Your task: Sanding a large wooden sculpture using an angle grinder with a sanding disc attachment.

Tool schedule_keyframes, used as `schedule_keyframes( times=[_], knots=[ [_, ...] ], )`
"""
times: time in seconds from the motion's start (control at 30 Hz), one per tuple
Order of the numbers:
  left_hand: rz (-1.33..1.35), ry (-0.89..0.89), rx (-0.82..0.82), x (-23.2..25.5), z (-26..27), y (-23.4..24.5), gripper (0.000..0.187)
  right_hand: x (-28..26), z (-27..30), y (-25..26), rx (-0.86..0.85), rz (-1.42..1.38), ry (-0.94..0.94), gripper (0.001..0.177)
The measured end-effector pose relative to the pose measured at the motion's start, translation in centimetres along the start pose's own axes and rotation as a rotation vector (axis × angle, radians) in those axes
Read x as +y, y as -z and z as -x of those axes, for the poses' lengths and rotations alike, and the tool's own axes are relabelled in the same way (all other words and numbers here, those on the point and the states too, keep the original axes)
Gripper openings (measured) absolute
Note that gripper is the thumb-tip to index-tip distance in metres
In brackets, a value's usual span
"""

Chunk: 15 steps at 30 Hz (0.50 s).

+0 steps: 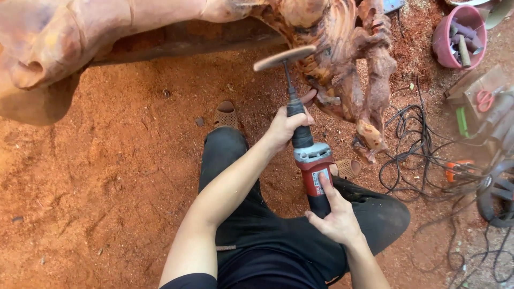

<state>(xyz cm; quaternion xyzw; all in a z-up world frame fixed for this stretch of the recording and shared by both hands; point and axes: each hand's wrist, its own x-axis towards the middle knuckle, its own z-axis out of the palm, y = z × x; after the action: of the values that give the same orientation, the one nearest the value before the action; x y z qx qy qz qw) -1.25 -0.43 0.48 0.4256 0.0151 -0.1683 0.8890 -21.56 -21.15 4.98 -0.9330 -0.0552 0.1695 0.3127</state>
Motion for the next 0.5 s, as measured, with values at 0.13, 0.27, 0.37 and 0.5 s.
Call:
schedule_keyframes(
  times=[0.13, 0.27, 0.37, 0.5],
  knots=[
    [0.045, -0.040, 0.009, 0.1, -0.5, 0.9, 0.007, 0.1, -1.5, -0.8, -0.016, -0.006, 0.026, 0.108],
    [0.102, -0.051, 0.014, -0.3, -0.5, 1.2, 0.010, -0.7, -2.9, -0.7, 0.044, 0.001, -0.002, 0.110],
    [0.146, -0.064, 0.066, -0.6, -0.5, 1.1, 0.016, -1.4, -3.2, -0.4, 0.091, -0.046, -0.040, 0.110],
    [0.050, -0.072, 0.022, -0.8, 0.0, 0.5, 0.018, 0.4, -1.3, -2.2, 0.158, -0.097, -0.026, 0.114]
  ],
)
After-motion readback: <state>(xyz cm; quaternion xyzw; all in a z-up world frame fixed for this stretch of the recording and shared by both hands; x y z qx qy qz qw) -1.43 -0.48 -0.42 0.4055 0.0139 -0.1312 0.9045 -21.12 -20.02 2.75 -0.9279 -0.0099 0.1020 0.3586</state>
